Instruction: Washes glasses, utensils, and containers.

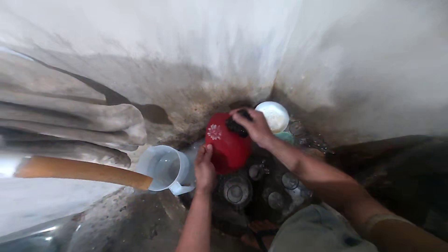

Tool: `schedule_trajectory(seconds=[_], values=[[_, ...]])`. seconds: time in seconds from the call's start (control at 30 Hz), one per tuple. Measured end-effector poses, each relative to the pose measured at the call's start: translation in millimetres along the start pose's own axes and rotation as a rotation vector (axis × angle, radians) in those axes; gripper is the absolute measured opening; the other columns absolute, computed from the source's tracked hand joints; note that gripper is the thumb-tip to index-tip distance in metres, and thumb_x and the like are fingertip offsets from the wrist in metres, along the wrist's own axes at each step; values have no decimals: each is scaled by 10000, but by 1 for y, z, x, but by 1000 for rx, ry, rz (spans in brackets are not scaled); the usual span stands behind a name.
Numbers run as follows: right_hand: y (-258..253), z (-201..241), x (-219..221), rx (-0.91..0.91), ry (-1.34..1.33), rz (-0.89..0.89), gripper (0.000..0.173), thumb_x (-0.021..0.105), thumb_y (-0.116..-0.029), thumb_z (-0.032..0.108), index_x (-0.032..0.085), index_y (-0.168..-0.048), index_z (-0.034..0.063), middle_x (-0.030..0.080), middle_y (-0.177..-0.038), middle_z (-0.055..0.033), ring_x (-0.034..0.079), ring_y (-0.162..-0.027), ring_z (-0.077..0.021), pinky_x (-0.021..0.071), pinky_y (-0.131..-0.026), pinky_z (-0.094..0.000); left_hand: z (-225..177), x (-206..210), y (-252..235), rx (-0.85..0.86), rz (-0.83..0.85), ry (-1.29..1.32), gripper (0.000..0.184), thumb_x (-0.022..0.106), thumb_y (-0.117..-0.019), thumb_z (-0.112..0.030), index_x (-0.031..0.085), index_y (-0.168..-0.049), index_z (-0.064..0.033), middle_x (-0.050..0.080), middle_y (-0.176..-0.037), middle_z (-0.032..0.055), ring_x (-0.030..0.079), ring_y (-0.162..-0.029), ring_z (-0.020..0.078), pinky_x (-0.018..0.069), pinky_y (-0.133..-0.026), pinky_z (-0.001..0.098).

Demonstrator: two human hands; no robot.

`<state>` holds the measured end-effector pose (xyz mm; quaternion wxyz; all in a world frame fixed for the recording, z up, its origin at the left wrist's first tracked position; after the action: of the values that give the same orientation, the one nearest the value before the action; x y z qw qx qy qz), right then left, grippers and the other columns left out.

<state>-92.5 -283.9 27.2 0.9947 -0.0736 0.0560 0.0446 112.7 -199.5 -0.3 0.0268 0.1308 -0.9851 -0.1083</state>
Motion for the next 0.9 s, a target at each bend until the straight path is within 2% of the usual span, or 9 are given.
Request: schedule_trajectory(seconds=[0.1, 0.2, 0.27, 0.37, 0.47, 0.63, 0.7, 0.77, 0.9], values=[[41, 39, 56, -500, 377, 94, 183, 690, -941, 299, 797, -1037, 186, 611, -1340, -52, 462, -1364, -265, 397, -1155, -502, -24, 16, 8, -74, -167, 108, 643, 289, -1069, -601, 685, -1114, -97, 723, -928, 61, 704, -852, 170, 606, -752, 416], [53, 51, 85, -727, 618, 271, 296, 583, -998, 288, 747, -1233, 213, 503, -1563, -45, 414, -1480, -240, 353, -1207, -511, -27, 17, 13, -44, -154, 200, 793, 128, -1013, -718, 670, -1117, -148, 715, -899, 23, 696, -821, 134, 600, -705, 382], [21, 45, 78, -580, 637, 326, 370, 536, -1029, 332, 670, -1370, 284, 547, -1522, 23, 493, -1408, -158, 364, -1173, -528, -22, 8, 24, -12, -226, 133, 721, 213, -1073, -607, 687, -1046, -63, 714, -858, 70, 702, -796, 177, 607, -718, 424], [-35, 21, 47, -125, 259, 459, 372, 444, -1069, 172, 670, -1365, 175, 666, -1372, -34, 633, -1241, -176, 502, -1069, -477, -25, -1, 43, 64, -373, 117, 395, 500, -1085, -334, 684, -931, -20, 707, -805, 82, 708, -743, 184, 619, -701, 402], [-44, -12, 14, 22, 40, 414, 496, 254, -1091, 200, 595, -1416, 46, 606, -1427, -150, 550, -1349, -217, 419, -1160, -425, -26, -19, 47, 46, -406, 355, 423, 428, -1102, -361, 665, -1150, -14, 730, -1014, 138, 724, -945, 247, 610, -838, 480], [39, -16, 9, -236, 101, -2, 580, 212, -1033, 264, 483, -1497, 45, 468, -1562, -115, 459, -1429, -209, 406, -1182, -440, -12, -25, 38, -108, -310, 686, 476, 292, -1106, -463, 549, -1307, -117, 695, -1137, 107, 692, -1038, 249, 586, -861, 499], [72, -3, 24, -456, 178, -67, 500, 351, -1026, 276, 619, -1339, -7, 452, -1566, -189, 370, -1497, -322, 349, -1225, -524, -11, -10, 41, -123, -250, 692, 430, 287, -1115, -414, 528, -1320, -122, 685, -1157, 96, 683, -1064, 237, 580, -896, 484], [94, 11, 47, -610, 314, -27, 346, 512, -1018, 291, 732, -1237, 139, 539, -1519, -105, 368, -1504, -324, 344, -1215, -582, -11, 6, 45, -121, -204, 629, 436, 284, -1124, -391, 518, -1362, -111, 675, -1185, 100, 671, -1080, 227, 569, -921, 472], [100, 44, 93, -791, 662, 203, 322, 519, -1066, 228, 698, -1333, 242, 577, -1501, 45, 435, -1472, -168, 337, -1235, -457, 1, 21, 58, -167, -322, 506, 346, 285, -1119, -322, 571, -1128, -127, 640, -801, 24, 645, -697, 130, 559, -604, 332]])
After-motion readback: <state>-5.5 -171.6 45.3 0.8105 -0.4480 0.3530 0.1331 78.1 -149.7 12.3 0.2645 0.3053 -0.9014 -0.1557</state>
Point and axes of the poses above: each hand's wrist, its own y-axis away from the middle knuckle, its own x-axis out of the palm, z = x × y, the point moved 6 cm from there along -y, towards the middle knuckle
